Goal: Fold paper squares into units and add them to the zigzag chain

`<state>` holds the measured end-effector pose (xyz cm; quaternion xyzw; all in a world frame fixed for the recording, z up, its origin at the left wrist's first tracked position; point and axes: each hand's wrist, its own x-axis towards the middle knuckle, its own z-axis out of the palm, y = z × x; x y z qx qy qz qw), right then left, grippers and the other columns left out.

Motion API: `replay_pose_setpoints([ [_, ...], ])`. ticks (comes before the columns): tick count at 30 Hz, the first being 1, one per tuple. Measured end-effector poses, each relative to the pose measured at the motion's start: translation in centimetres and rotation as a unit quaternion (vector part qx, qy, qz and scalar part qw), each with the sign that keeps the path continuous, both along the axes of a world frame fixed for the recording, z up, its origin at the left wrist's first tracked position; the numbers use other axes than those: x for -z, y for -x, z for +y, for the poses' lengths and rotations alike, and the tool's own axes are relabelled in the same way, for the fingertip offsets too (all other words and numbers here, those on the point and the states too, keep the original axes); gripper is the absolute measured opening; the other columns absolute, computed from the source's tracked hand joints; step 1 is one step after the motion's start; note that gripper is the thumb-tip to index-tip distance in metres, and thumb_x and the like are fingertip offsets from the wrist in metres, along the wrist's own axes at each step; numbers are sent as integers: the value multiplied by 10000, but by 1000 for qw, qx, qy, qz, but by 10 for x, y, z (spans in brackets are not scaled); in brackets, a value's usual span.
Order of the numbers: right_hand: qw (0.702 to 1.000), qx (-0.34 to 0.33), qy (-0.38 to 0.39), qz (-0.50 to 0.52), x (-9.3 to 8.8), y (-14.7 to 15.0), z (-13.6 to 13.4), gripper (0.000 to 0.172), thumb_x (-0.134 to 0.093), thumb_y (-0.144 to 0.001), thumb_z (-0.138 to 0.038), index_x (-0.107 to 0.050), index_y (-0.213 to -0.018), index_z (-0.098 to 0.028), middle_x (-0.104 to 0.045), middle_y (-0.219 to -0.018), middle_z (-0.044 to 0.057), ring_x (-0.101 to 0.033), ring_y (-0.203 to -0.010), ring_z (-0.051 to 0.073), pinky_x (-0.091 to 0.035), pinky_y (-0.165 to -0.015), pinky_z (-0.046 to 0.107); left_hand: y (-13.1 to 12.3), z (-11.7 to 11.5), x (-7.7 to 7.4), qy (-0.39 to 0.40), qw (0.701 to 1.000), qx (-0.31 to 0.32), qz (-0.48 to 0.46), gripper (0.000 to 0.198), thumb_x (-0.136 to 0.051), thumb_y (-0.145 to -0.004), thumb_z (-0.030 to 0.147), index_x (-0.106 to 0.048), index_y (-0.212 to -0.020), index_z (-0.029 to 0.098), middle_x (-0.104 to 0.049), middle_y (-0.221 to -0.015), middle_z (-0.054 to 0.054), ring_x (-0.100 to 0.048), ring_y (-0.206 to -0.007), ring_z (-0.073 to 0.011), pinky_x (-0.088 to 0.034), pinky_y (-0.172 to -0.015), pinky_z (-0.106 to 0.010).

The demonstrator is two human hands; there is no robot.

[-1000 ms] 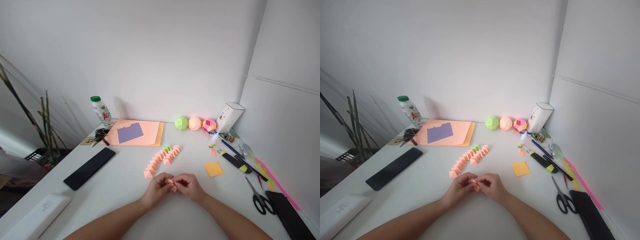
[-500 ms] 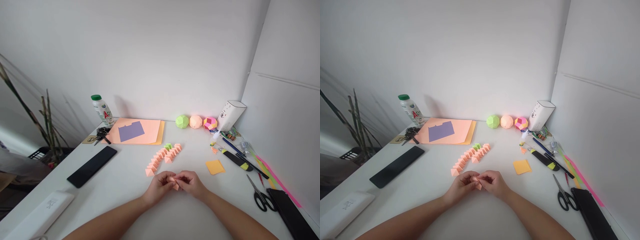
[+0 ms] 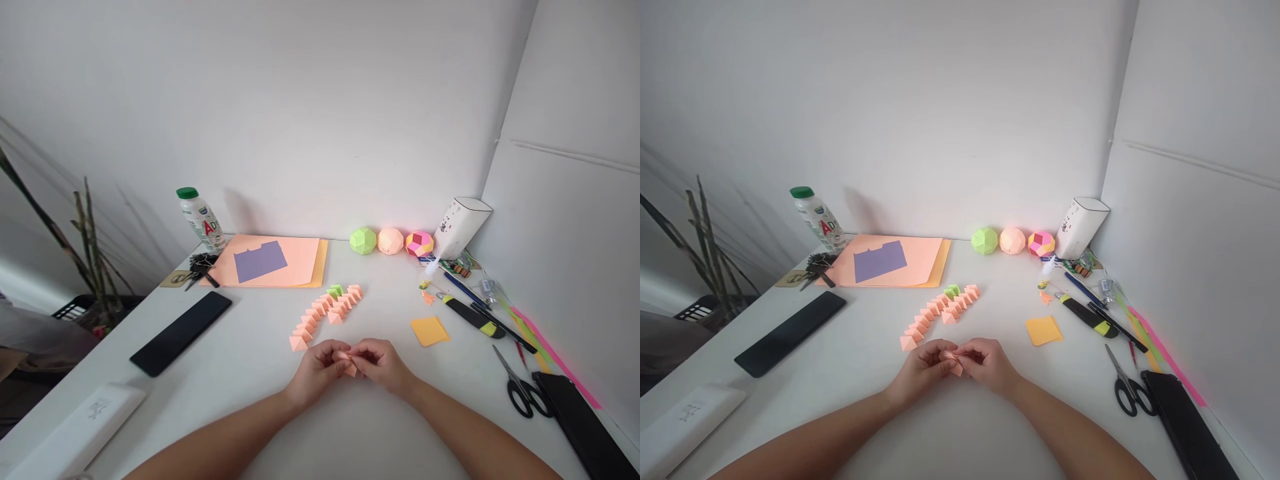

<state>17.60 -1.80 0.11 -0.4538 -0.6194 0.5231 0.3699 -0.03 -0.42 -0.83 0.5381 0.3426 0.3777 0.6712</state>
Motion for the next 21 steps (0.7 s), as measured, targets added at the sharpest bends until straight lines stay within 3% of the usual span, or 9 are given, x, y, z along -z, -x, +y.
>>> replay_pose_setpoints([
  [21,1000,7,1,6,2,0,0,157,-580,-814,-289,-669,-839,-162,-633,-690,23,-573,-564,121,-474,-532,244,-1,0,-1,3,1000,-12,9,225,-646,-752,348,-612,-847,148,-609,-629,-1,-551,-599,-125,-433,-575,-250],
])
